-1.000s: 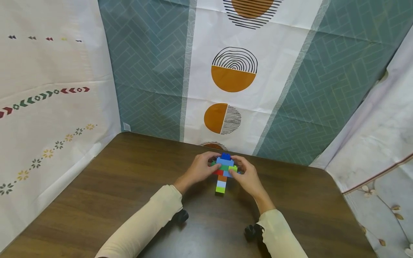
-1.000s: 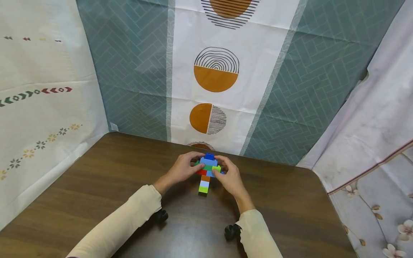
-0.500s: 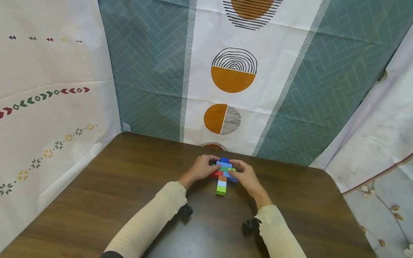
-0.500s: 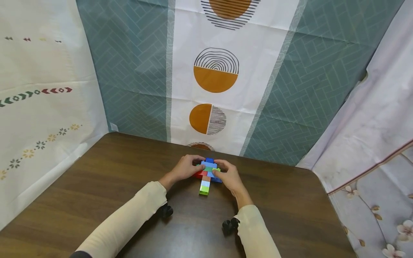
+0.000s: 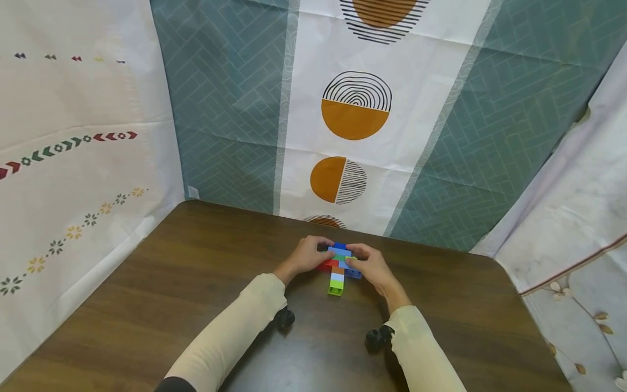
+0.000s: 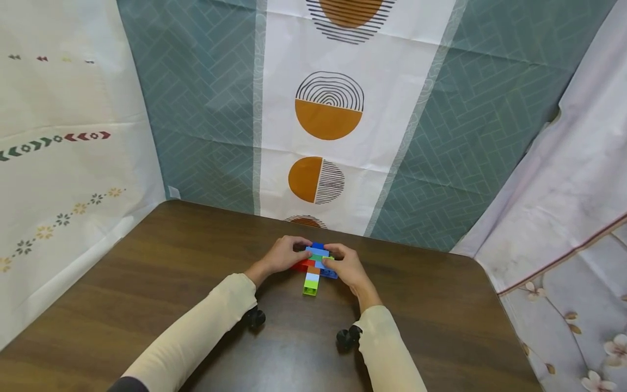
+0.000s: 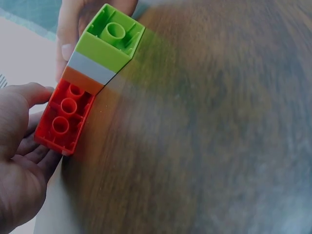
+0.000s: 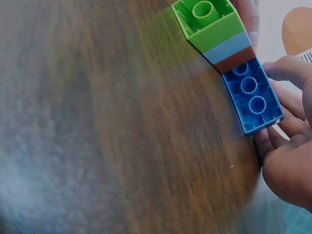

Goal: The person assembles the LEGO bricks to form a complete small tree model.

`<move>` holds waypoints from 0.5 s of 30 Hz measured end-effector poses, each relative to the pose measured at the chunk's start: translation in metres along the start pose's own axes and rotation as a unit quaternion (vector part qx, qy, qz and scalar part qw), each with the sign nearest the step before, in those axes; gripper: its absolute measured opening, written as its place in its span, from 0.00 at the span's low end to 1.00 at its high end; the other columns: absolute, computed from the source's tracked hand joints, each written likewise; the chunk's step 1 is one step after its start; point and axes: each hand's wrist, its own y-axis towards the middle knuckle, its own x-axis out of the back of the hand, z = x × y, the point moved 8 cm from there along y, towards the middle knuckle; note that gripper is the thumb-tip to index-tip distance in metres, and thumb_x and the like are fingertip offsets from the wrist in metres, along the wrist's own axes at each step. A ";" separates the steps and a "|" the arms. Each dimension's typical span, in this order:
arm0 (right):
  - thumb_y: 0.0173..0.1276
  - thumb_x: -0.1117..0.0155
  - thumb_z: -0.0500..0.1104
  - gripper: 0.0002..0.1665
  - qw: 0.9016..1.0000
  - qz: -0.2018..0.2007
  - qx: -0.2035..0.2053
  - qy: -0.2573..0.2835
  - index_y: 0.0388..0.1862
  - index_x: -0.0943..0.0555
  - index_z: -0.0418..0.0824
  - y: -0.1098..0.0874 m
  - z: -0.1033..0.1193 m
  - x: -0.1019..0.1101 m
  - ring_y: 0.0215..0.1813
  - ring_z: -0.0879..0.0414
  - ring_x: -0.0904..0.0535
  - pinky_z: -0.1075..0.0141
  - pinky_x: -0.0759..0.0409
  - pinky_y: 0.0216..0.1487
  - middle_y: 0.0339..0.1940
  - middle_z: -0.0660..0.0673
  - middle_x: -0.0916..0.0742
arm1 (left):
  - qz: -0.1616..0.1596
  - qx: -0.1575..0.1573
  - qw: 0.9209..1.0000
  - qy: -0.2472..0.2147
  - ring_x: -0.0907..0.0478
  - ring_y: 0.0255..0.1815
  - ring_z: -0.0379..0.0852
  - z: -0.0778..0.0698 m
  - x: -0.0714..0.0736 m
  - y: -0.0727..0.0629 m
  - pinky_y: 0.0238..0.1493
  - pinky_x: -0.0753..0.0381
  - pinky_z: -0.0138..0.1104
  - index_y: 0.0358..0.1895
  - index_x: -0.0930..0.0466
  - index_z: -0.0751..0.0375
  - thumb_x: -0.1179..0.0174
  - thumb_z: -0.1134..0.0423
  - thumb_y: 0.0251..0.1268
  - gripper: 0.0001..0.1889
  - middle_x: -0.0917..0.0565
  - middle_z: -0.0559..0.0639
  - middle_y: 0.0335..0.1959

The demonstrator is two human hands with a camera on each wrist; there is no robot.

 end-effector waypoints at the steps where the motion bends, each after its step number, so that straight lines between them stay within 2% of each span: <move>1: 0.71 0.32 0.42 0.28 1.000 -0.001 -0.003 -0.001 0.69 0.22 0.45 0.000 0.000 0.000 0.71 0.40 0.28 0.48 0.23 0.70 0.70 0.37 0.20 | 0.000 -0.001 1.000 -0.001 0.22 0.67 0.55 0.000 0.000 0.000 0.72 0.24 0.51 0.63 0.17 0.57 0.36 0.53 0.73 0.21 0.17 0.55 0.65; 6: 0.71 0.32 0.42 0.28 1.000 0.000 -0.010 0.000 0.69 0.22 0.46 0.000 -0.001 0.000 0.72 0.41 0.30 0.45 0.27 0.73 0.71 0.39 0.21 | -0.003 0.002 1.000 -0.002 0.22 0.68 0.55 -0.001 0.001 -0.001 0.72 0.25 0.51 0.63 0.17 0.57 0.37 0.53 0.73 0.21 0.17 0.56 0.65; 11: 0.71 0.33 0.42 0.27 1.000 -0.001 -0.001 -0.008 0.69 0.22 0.44 0.000 0.003 0.001 0.71 0.41 0.28 0.45 0.26 0.72 0.69 0.38 0.20 | -0.017 0.002 1.000 -0.007 0.20 0.64 0.55 -0.004 0.004 -0.004 0.71 0.23 0.50 0.62 0.18 0.58 0.38 0.51 0.74 0.21 0.16 0.56 0.63; 15: 0.73 0.36 0.42 0.27 0.999 -0.009 0.028 -0.045 0.69 0.24 0.40 -0.002 0.013 0.009 0.70 0.41 0.26 0.45 0.26 0.72 0.69 0.38 0.19 | -0.039 -0.003 0.999 0.008 0.20 0.64 0.54 -0.012 0.017 -0.009 0.69 0.22 0.49 0.63 0.19 0.59 0.40 0.47 0.74 0.24 0.16 0.56 0.62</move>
